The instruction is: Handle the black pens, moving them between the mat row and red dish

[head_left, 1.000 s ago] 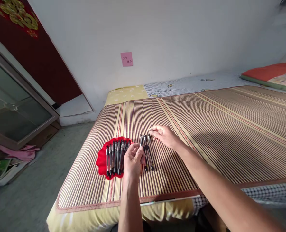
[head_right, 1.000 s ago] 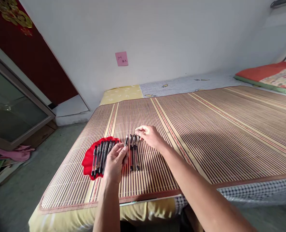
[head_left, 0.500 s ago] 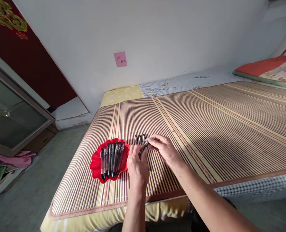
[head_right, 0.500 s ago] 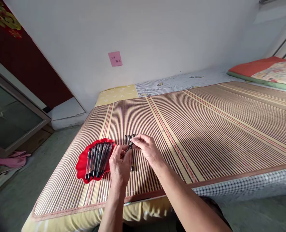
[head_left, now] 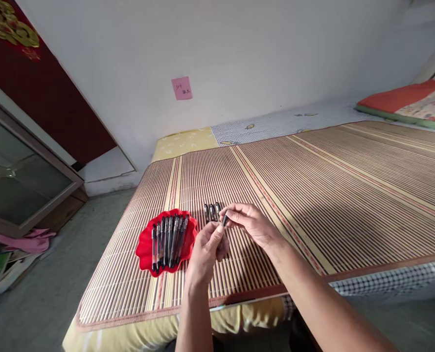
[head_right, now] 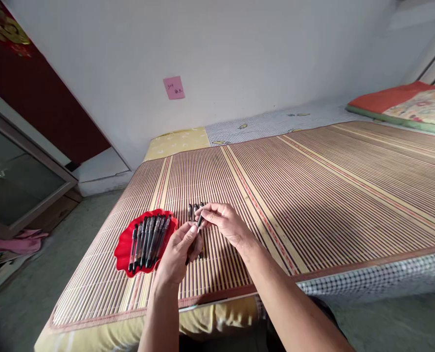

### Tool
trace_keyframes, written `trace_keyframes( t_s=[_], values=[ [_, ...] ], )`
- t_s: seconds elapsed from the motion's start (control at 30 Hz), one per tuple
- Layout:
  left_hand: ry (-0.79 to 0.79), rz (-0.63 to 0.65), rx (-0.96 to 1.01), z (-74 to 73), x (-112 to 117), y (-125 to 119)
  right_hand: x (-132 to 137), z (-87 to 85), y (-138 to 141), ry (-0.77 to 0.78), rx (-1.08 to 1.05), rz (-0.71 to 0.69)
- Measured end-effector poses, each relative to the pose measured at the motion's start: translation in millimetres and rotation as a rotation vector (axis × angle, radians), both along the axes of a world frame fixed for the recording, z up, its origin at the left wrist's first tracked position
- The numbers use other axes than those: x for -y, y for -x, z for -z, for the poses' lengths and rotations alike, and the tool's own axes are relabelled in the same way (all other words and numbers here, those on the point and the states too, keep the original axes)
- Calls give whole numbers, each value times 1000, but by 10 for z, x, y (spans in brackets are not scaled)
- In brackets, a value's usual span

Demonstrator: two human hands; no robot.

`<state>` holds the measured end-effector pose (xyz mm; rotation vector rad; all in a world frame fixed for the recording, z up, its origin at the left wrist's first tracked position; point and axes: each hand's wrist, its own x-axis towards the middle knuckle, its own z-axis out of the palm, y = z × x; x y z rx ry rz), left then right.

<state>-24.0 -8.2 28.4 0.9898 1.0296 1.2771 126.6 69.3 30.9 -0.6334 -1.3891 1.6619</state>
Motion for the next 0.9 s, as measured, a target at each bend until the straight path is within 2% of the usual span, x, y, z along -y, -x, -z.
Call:
trace_keyframes(
  t_s=[0.1, 0.3, 0.43, 0.5, 0.67, 0.83, 0.9],
  values=[
    [9, -76, 30, 17, -7, -29, -6, 3, -2, -13, 9, -19],
    [22, 30, 80, 27, -7, -35, -8, -26, -27, -14, 12, -65],
    [-1, -135, -32, 31, -26, -68, -8, -5, -15, -35, 80, -14],
    [-7, -167, -36, 27, -27, -81, -6, 2, -9, -50, 102, -4],
    [64, 33, 114, -1, -4, -64, 0, 3, -26, 28, -10, -134],
    [53, -39, 98, 8, -10, -58, -1, -17, -34, 50, 3, -74],
    [73, -24, 121, 6, -11, -56, -2, -32, -30, 65, 1, -64]
  ],
)
